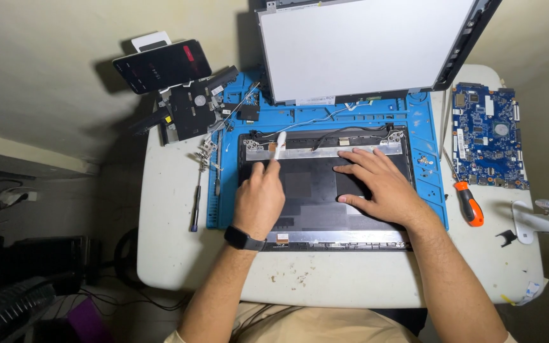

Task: The person uses a white brush to clean the surface of a disassembled laptop screen. The person repeatedly brushes the screen's back panel and edges while holding it steady with the other hand.

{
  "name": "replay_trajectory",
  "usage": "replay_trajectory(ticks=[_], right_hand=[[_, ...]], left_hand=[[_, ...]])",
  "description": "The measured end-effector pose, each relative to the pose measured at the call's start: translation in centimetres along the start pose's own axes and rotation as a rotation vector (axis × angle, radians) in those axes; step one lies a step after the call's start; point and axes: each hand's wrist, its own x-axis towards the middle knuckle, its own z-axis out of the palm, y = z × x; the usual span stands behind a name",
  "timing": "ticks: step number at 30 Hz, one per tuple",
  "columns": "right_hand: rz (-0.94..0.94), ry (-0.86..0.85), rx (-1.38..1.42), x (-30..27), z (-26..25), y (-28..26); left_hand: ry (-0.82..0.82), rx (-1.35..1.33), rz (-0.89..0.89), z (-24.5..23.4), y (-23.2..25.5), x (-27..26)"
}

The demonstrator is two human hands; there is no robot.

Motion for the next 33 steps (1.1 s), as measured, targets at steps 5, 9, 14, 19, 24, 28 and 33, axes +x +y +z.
replay_trajectory(ticks=[5,9,14,19,24,28,33], right_hand=[[0.006,-0.001,0.001,-0.1,-0.2,-0.3],[0.016,-0.004,-0.003,-0.1,-0.2,-0.3],[0.022,-0.009,0.016,0.0,-0.3,-0.5],[0.027,-0.003,0.009,-0.1,-0.5,-0.6],[0.025,-0.012,0.015,0.0,-0.4,-0.5],[0.030,-0.012,0.019,0.0,-0.5,-0.7],[0.030,-0.010,0.013,-0.1,-0.6,-0.9]], left_hand=[[-0.010,0.021,0.020,0.5,0.4,-0.4],[0.063,0.088,-0.021,-0.7,-1.4,-0.9],[0.072,-0.007,-0.015,0.9,-1.4,-0.8],[0.050,0.048,0.012,0.7,0.6,-1.9],[-0.036,-0.026,0.003,-0.1,0.0,-2.8],[-0.007,-0.014,-0.010,0.3,-0.6,-1.0],[-0.047,-0.040,-0.035,-1.2,-0.2,-2.0]])
